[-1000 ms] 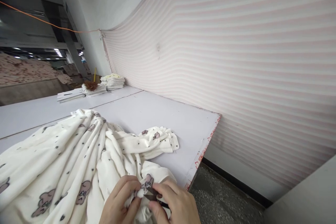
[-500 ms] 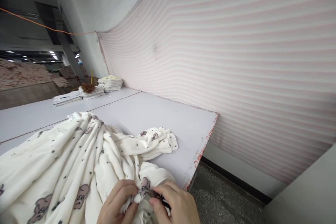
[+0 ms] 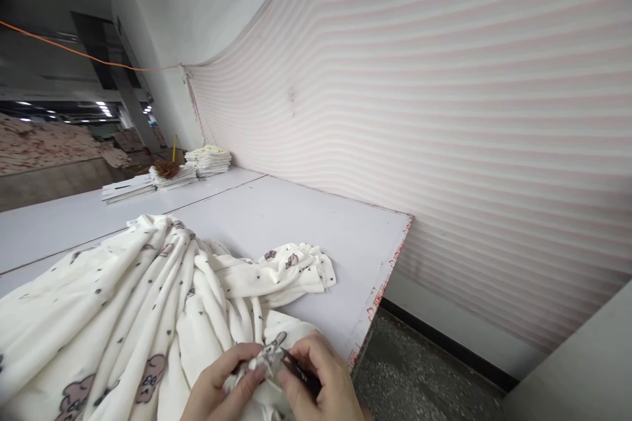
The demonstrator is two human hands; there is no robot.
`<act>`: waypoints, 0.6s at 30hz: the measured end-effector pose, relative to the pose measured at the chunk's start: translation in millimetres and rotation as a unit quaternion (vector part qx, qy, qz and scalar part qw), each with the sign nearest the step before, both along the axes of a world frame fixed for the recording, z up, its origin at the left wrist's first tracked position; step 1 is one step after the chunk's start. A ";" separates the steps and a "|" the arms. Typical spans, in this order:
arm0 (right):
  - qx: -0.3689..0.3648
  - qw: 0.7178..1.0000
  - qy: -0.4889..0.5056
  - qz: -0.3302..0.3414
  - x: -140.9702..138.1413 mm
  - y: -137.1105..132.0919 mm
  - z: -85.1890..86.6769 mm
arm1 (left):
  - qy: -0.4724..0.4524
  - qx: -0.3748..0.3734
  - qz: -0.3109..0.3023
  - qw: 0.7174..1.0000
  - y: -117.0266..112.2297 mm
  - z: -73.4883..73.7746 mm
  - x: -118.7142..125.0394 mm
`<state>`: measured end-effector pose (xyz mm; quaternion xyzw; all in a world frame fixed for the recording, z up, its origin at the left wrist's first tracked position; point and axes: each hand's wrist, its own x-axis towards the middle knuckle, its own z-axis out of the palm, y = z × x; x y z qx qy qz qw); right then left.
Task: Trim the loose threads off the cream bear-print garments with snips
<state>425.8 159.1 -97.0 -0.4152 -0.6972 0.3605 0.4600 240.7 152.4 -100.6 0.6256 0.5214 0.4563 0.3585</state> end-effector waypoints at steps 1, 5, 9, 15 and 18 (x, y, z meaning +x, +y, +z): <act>0.017 1.000 0.014 0.006 -3.8 3.2 -0.1 | -0.028 -0.050 -0.020 0.998 3.6 2.5 -1.1; 0.037 0.998 0.025 0.036 -17.4 19.6 -2.2 | -0.123 -0.155 -0.088 0.976 17.3 9.1 -7.3; 0.032 0.999 -0.030 0.010 -22.3 28.5 -9.6 | -0.127 -0.183 -0.116 0.968 23.9 7.9 -9.8; 0.072 0.993 -0.067 -0.066 -28.4 27.3 -23.6 | -0.066 -0.102 -0.101 0.988 27.5 6.6 1.9; 0.045 0.994 -0.028 -0.099 -31.0 29.9 -22.7 | -0.056 -0.096 -0.097 0.989 30.9 7.3 5.8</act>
